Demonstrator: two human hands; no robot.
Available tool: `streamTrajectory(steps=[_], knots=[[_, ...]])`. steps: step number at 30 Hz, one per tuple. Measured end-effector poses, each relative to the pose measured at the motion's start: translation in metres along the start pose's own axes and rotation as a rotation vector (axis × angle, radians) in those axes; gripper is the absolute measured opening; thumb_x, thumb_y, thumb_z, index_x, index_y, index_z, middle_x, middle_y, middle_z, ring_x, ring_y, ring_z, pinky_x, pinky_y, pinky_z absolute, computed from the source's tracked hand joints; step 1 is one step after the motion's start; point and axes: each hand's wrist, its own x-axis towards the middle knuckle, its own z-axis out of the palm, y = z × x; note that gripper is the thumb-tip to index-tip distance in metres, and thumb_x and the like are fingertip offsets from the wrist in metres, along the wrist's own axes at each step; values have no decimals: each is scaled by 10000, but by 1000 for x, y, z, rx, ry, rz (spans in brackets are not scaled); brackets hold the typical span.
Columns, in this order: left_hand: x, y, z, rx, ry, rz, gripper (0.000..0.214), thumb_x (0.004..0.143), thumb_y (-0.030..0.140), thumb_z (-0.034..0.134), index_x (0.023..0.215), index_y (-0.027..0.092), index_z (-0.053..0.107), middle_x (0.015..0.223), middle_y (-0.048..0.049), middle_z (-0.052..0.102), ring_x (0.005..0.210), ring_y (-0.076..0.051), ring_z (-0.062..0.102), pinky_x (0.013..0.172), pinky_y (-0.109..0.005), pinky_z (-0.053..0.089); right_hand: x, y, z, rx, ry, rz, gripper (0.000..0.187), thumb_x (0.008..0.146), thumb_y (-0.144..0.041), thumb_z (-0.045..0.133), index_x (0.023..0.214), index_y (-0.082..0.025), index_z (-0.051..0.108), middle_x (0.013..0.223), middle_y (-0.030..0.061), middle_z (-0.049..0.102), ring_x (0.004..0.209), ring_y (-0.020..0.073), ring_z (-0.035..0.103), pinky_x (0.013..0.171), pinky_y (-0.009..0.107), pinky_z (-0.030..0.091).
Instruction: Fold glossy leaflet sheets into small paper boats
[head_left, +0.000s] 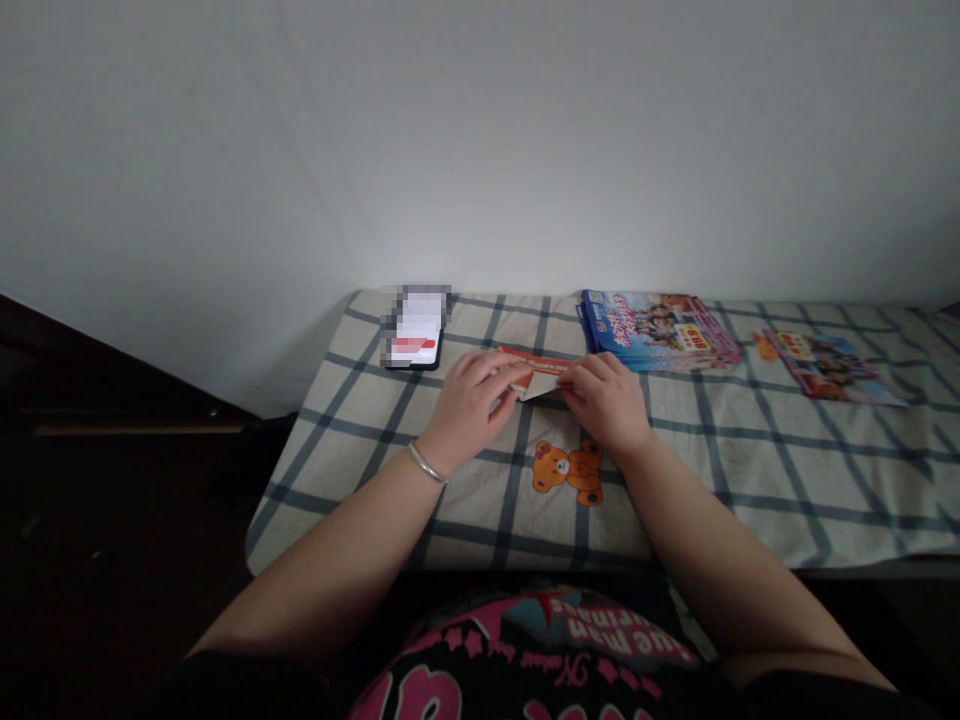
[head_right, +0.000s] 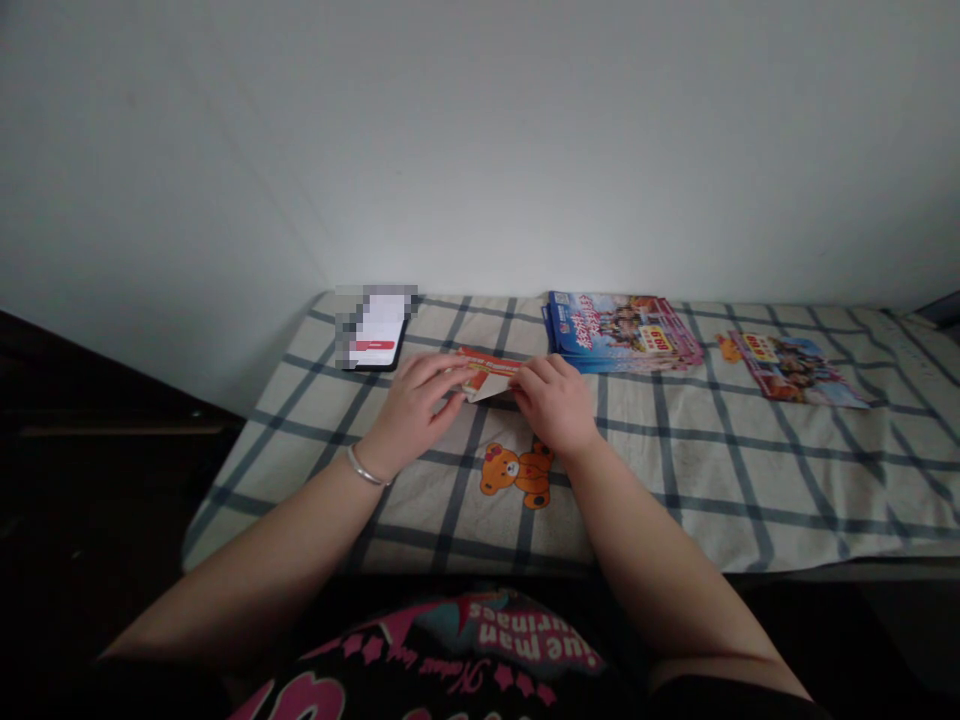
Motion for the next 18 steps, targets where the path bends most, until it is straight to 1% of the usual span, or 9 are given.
streamTrajectory(steps=[3,6,9,13,15,18], knots=[[-1,-2,5,4,-113,62,241,923,271,592,1154,233,650,1223,-45,641,1162,-232,539,1035,-456,437,1,0,4,20,-70,6,70,876,-202,605,853,-235,662,903,74,670,870,255,554,786,399,457],[-2,-4,10,29,-224,90,302,877,374,674,1144,234,665,1222,-36,652,1157,-230,549,1055,-445,426,3,2,7,59,-116,1,61,853,-185,630,838,-229,669,884,63,674,861,246,566,780,385,467],[-2,-4,12,69,-304,76,303,891,364,662,1156,218,660,1223,-39,657,1157,-210,560,1065,-410,427,3,2,7,103,-163,-30,58,854,-193,636,859,-224,685,904,59,690,876,242,583,793,384,474],[-2,-1,12,130,-332,75,273,893,288,661,1157,218,663,1221,-37,651,1157,-213,557,1049,-406,441,3,4,6,150,-175,-63,103,882,-199,609,904,-222,707,952,62,708,921,238,606,836,389,476],[-3,0,12,150,-329,82,271,901,255,645,1171,234,662,1208,-37,646,1152,-220,553,1039,-422,447,3,5,5,163,-180,-79,101,886,-215,613,895,-223,713,964,61,714,921,234,613,842,390,479],[-5,0,13,163,-322,84,279,916,252,616,1192,257,658,1209,-46,631,1160,-232,543,1024,-443,456,2,8,3,189,-202,-70,89,880,-234,628,867,-226,716,971,61,718,916,229,621,834,386,488]])
